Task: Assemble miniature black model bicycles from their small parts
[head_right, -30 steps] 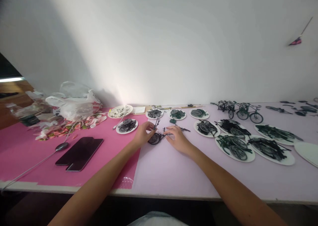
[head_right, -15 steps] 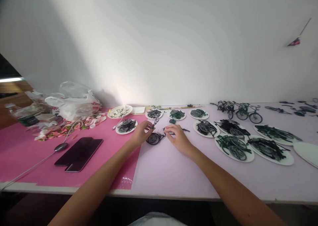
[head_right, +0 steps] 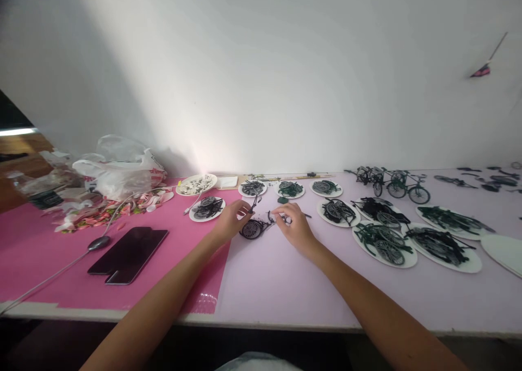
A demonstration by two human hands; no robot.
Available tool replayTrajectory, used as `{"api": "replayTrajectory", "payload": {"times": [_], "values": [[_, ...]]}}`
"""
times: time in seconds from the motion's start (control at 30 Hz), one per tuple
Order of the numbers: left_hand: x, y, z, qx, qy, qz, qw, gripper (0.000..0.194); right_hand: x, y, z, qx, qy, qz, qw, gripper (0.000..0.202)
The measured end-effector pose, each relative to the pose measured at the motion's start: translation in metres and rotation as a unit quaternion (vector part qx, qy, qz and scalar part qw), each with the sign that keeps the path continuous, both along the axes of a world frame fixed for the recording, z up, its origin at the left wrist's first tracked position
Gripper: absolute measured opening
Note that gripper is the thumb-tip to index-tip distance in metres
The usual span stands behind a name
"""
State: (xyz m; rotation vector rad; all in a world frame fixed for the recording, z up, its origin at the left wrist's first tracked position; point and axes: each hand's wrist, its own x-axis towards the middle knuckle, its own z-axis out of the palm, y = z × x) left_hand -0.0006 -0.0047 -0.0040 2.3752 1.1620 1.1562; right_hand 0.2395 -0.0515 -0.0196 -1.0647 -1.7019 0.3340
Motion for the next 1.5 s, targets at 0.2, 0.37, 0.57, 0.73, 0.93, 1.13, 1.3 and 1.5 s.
{"api": "replayTrajectory", "payload": {"times": [0.2,0.37,0.57,0.73,0.93,1.13,1.3,1.5], "values": [[-0.004,-0.002,0.006,0.011,0.019,0.0,1.0,0.005,0.001,0.003,-0.004,0.005,0.006,0.003,1.0,0.021],[-0.011,-0.002,0.013,0.038,0.015,0.04,0.998,0.006,0.0,0.001,-0.005,0.003,0.0,0.005,1.0,0.02],[-0.011,0.005,0.004,0.023,0.012,0.039,0.999,0.007,-0.003,0.0,-0.006,-0.026,-0.005,0.024,0.999,0.018],[-0.009,0.007,-0.004,0.006,-0.002,0.005,1.0,0.007,-0.006,-0.002,-0.004,-0.05,-0.007,0.037,0.998,0.017],[-0.006,-0.002,-0.002,-0.021,-0.013,0.0,1.0,0.006,-0.011,-0.015,0.001,-0.062,-0.035,0.074,0.995,0.016],[0.009,-0.02,-0.001,-0.052,-0.016,0.0,0.999,0.009,-0.011,-0.019,0.008,0.01,-0.114,0.118,0.986,0.028],[0.014,-0.026,-0.002,-0.067,-0.065,0.003,0.996,0.01,-0.001,-0.01,0.013,0.05,-0.173,0.085,0.98,0.034],[0.011,-0.019,-0.007,-0.119,-0.085,0.034,0.989,0.007,0.008,-0.004,0.007,0.054,-0.186,0.06,0.979,0.035]]}}
